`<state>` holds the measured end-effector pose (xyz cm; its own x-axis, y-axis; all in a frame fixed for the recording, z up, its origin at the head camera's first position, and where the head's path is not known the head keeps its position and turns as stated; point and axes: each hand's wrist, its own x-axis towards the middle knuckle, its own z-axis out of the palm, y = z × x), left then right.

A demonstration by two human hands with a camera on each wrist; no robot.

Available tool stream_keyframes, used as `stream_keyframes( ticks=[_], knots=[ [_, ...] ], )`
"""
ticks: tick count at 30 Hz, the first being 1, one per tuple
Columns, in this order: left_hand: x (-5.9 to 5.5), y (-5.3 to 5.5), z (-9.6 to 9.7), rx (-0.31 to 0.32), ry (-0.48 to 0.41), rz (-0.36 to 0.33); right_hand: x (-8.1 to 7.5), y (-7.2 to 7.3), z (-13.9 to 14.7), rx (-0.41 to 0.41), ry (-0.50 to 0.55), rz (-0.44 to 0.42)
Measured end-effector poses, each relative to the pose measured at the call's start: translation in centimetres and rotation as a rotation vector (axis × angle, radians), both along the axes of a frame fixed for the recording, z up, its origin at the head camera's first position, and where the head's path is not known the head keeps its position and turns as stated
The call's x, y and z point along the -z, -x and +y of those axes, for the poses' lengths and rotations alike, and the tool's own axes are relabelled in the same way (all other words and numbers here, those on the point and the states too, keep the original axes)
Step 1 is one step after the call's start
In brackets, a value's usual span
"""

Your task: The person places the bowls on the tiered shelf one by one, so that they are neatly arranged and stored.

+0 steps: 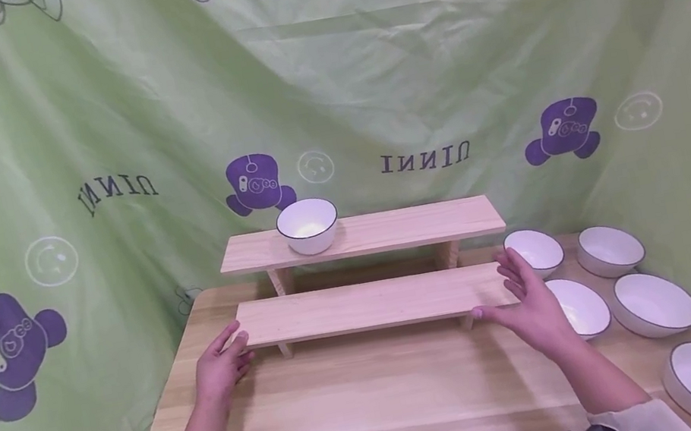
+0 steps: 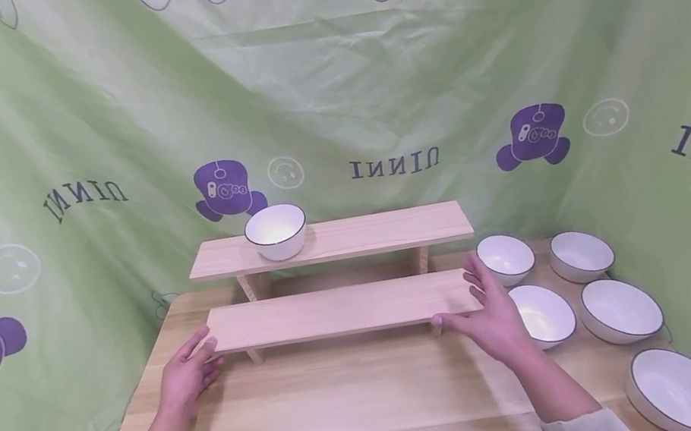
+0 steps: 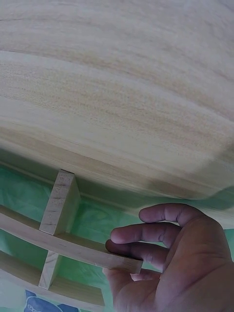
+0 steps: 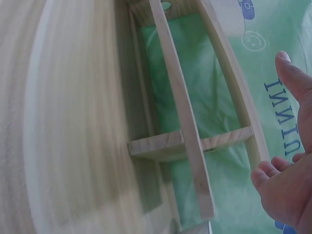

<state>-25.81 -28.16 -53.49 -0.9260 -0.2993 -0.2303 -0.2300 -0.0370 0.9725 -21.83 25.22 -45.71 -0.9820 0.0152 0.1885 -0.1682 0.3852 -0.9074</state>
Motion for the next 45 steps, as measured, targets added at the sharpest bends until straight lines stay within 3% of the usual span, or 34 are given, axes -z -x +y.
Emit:
stream_keyframes(
  ticks=[13,20,37,45],
  knots=[
    [0.4,0.0,0.2,-0.002,0.001,0.025,1.7,-2.3,1.9,0.019,-0.054,0.045],
    [0.6,0.1,0.2,0.001,-0.006,0.028,1.9,-3.2,2.5,0.073,-0.082,0.099],
    [0.4,-0.5,-0.3,-0.012,-0.023,0.022,3.4,-6.1,4.6,0.144,-0.014,0.033],
    [0.6,-0.1,0.1,0.016,-0.018,0.01,3.9,-7.4,5.6,0.213,-0.048,0.066]
  ],
)
